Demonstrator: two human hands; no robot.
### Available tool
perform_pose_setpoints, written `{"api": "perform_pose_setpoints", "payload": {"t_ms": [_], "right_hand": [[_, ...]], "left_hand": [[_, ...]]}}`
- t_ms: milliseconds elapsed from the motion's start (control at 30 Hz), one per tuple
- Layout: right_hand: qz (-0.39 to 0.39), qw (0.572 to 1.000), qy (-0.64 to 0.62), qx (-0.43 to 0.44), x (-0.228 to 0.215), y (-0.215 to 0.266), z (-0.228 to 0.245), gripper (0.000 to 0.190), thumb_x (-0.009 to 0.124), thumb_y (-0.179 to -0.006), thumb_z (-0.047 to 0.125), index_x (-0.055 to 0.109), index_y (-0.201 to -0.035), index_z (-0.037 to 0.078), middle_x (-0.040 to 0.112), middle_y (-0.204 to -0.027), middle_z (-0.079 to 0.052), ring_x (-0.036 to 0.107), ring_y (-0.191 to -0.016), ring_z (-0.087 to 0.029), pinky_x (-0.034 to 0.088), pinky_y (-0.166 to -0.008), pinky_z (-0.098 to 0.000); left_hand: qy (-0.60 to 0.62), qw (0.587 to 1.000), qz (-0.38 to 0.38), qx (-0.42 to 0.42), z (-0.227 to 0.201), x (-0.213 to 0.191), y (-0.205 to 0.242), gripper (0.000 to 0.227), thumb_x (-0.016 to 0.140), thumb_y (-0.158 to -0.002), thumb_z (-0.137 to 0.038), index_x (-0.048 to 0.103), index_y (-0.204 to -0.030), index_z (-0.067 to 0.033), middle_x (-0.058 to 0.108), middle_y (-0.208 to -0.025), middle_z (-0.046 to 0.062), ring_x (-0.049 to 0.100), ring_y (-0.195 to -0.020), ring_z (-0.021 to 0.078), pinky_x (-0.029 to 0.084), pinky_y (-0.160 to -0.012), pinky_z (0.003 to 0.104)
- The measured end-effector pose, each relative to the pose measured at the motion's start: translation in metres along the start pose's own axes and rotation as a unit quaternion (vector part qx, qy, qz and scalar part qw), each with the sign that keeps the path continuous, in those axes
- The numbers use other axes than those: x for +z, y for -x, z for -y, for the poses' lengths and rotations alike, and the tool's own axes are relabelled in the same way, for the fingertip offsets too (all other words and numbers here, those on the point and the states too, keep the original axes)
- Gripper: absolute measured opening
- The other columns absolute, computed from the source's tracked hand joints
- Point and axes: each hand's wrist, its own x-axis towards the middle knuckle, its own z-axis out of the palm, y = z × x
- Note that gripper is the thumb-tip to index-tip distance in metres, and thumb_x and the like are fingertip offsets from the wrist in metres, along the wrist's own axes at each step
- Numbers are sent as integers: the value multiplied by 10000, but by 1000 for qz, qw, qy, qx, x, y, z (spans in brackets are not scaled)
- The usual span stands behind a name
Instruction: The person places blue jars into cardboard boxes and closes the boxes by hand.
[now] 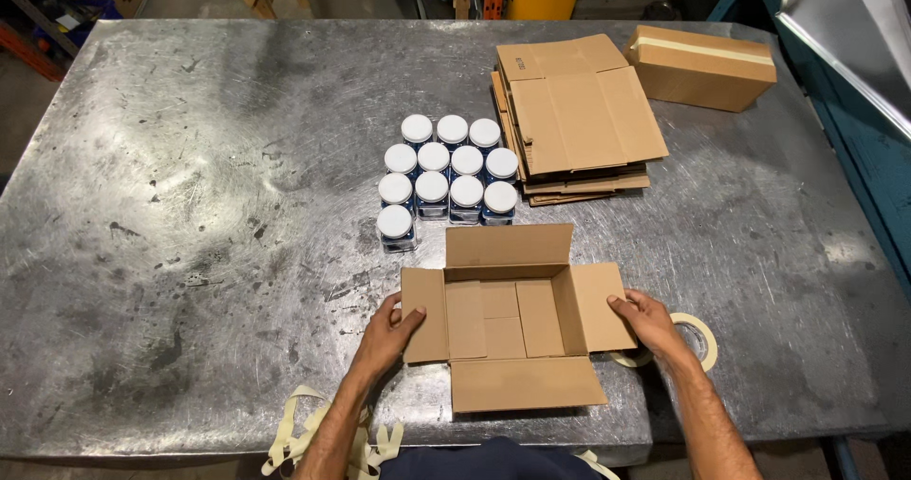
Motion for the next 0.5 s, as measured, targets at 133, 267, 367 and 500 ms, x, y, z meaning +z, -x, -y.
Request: {"api": "perform_pose_setpoints", "payload": {"t_ms": [133, 267, 367, 500], "right_hand": [[48, 988, -144, -12, -2, 15, 11, 472, 806, -1009, 173, 705, -1445, 24, 820, -1097, -237, 789, -848, -350, 647, -766, -508], [54, 984, -144, -90, -27, 63, 62, 490, 720, -1016, -3, 631, -1496, -40, 752, -1303, -369, 745, -1115, -477, 558, -1043, -609], [29, 974, -105, -200, -52, 59, 47, 355, 803, -950, -54, 733, -1296, -17, 797, -1282, -171, 648, -1173, -221, 555, -1052, -465], [45, 948, -113, -293, -56, 16, 3, 204, 801, -842, -197, 731, -1002, -91, 819, -1195, -310, 734, -1188, -361, 572, -1060, -508]], "left_hand": [[27, 998, 40, 28, -3, 1, -4, 422, 790, -1007, -346, 765, -1396, -183, 880, -1109, 67, 807, -984, 192, 655, -858, 357], [58, 987, 31, 145, -61, -31, 42, 201, 784, -1010, -160, 811, -1189, -74, 862, -971, 126, 710, -913, 206, 647, -849, 434], [11, 967, 14, 255, -65, -48, 61, 183, 843, -967, -132, 835, -1133, -56, 868, -1024, 155, 762, -986, 249, 643, -945, 495], [-47, 915, 19, 400, -27, -57, 35, 270, 753, -965, -49, 934, -1077, -215, 916, -1108, 66, 790, -976, 328, 595, -933, 487]]}}
